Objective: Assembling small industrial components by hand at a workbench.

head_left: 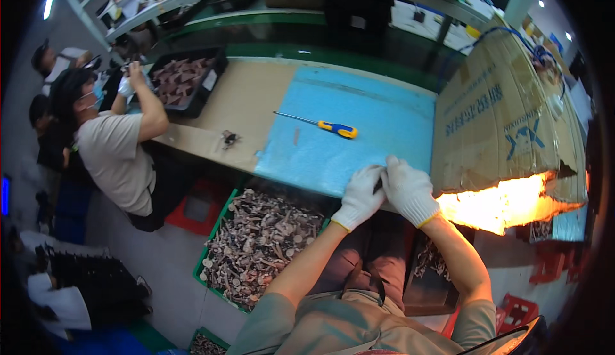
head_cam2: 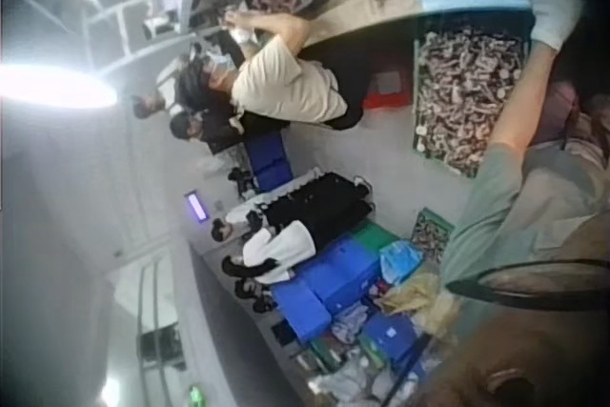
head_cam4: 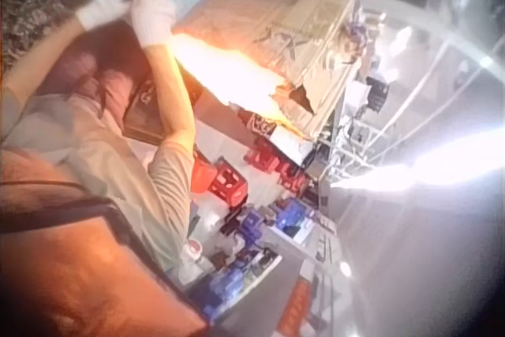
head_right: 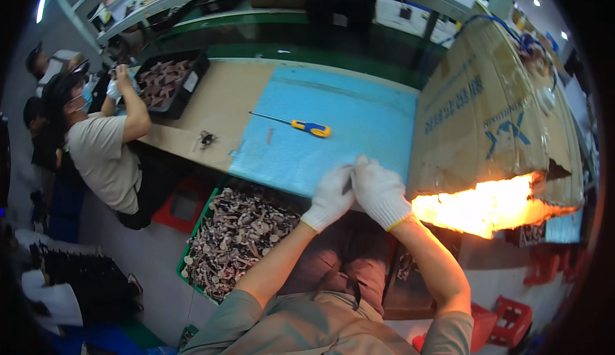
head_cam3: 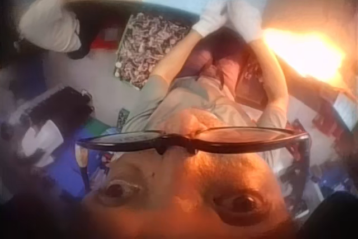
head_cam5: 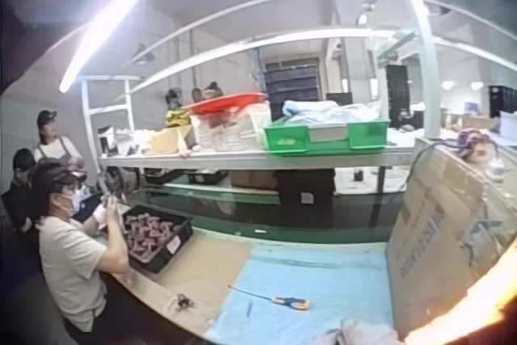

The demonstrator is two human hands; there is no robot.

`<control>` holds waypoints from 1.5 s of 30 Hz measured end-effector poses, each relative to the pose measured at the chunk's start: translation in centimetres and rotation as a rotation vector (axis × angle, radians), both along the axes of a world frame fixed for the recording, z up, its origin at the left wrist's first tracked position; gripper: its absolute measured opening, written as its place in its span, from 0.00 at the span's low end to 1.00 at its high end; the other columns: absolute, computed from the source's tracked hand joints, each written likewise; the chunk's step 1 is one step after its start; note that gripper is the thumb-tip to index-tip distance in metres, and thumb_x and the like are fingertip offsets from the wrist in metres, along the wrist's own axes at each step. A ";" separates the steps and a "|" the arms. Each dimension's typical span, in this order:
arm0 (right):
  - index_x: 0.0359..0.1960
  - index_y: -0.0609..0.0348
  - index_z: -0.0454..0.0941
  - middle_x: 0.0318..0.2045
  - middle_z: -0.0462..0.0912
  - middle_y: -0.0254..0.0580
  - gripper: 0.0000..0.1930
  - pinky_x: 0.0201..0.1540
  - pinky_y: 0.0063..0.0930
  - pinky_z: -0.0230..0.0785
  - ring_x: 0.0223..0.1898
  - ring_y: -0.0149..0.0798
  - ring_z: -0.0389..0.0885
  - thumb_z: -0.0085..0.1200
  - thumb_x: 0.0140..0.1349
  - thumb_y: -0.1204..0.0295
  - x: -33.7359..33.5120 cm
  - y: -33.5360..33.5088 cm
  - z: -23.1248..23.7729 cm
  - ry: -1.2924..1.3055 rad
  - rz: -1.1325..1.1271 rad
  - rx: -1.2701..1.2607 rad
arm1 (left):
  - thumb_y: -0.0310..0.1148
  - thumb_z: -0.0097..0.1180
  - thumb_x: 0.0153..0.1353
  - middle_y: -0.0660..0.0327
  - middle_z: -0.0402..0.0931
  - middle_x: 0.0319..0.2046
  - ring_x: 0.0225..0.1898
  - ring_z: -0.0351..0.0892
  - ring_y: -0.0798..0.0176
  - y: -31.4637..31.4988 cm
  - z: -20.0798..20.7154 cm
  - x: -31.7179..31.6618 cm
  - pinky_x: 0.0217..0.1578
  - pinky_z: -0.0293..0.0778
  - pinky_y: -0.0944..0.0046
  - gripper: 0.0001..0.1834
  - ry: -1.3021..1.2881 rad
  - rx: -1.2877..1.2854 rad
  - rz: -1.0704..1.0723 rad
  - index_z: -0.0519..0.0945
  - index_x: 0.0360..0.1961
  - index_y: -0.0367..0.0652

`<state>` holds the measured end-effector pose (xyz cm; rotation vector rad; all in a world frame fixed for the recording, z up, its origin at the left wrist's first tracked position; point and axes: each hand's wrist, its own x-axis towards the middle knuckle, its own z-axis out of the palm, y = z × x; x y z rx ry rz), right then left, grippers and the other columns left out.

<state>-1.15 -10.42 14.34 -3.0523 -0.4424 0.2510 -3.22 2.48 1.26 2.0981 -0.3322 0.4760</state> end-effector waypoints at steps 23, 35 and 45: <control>0.55 0.61 0.77 0.46 0.86 0.59 0.17 0.47 0.47 0.84 0.45 0.60 0.91 0.54 0.75 0.61 0.8 -3.3 -3.9 -0.042 -0.145 0.342 | 0.46 0.50 0.81 0.48 0.84 0.50 0.55 0.85 0.57 -1.6 5.3 -0.5 0.57 0.78 0.59 0.24 0.142 -0.467 0.137 0.78 0.63 0.37; 0.61 0.58 0.78 0.54 0.83 0.62 0.16 0.46 0.51 0.85 0.39 0.61 0.90 0.48 0.78 0.66 -12.1 0.7 -8.9 -0.029 0.348 0.599 | 0.38 0.62 0.77 0.59 0.85 0.49 0.49 0.85 0.66 4.8 1.4 -17.6 0.53 0.81 0.63 0.20 0.646 -0.935 -0.036 0.80 0.61 0.35; 0.60 0.55 0.81 0.46 0.89 0.58 0.22 0.49 0.45 0.83 0.46 0.56 0.90 0.52 0.77 0.52 -14.8 3.5 -12.8 0.621 0.085 0.798 | 0.33 0.66 0.73 0.48 0.85 0.53 0.56 0.84 0.54 17.0 -0.8 -21.6 0.62 0.77 0.56 0.17 0.188 -0.614 0.685 0.83 0.55 0.32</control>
